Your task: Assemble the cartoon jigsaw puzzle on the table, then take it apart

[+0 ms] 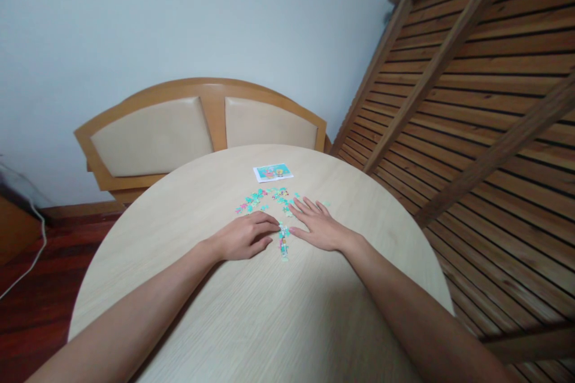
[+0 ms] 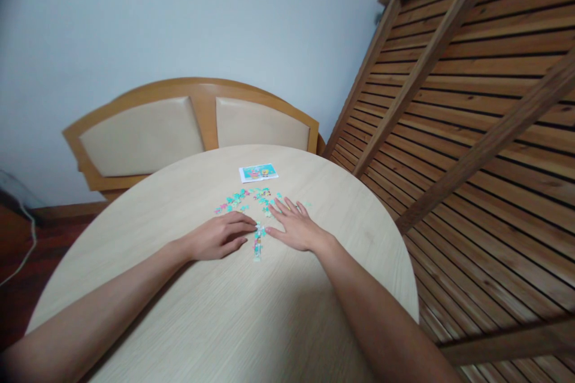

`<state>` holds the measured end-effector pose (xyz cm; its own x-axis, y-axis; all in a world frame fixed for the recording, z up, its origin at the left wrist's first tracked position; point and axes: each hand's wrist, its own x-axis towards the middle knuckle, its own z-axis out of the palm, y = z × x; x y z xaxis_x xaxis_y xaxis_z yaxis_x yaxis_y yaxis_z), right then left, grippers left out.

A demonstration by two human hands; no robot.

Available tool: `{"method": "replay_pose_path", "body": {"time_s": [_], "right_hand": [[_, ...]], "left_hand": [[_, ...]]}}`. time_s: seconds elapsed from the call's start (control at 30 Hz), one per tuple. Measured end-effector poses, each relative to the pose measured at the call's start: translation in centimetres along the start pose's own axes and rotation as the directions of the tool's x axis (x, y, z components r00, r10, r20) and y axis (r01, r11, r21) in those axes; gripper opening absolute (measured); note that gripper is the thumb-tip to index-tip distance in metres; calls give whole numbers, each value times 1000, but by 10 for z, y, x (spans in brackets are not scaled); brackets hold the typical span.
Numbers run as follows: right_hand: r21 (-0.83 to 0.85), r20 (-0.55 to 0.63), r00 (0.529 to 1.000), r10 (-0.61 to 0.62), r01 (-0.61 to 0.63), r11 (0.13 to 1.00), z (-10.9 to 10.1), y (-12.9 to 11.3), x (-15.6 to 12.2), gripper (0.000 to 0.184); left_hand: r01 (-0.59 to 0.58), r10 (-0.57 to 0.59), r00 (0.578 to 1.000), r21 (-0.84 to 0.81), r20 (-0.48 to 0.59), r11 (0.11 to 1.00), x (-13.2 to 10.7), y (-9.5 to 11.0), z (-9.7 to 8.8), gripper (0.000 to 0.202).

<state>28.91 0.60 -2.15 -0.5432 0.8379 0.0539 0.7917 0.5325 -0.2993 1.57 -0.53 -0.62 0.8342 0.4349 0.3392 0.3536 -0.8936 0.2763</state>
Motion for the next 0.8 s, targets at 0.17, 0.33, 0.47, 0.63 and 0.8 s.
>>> {"method": "replay_pose_path", "body": {"time_s": [0.17,0.33,0.47,0.63,0.8], "right_hand": [[15,20,998,-54,54,998,-2,-3,-3,79],[0,-42,991,-128,128,992,-7,-7,-3,60],[-5,-146,977,-156,157,988,-11,-8,1,35],[86,-246,961,-128,153,984,-3,-5,6,22],[160,-279,959,-57,104,982,3,-3,8,16]], "left_hand": [[51,-50,998,41,-33,998,-1,-6,-6,32],[283,-252,951,175,-180,943,-14,-30,-17,28],[427,-391,897,180,-205,886,-27,-49,-23,28],[459,-435,886,176,-160,871,-29,-52,-25,28],[556,-529,831,209,-171,805,-29,-49,-27,32]]}}
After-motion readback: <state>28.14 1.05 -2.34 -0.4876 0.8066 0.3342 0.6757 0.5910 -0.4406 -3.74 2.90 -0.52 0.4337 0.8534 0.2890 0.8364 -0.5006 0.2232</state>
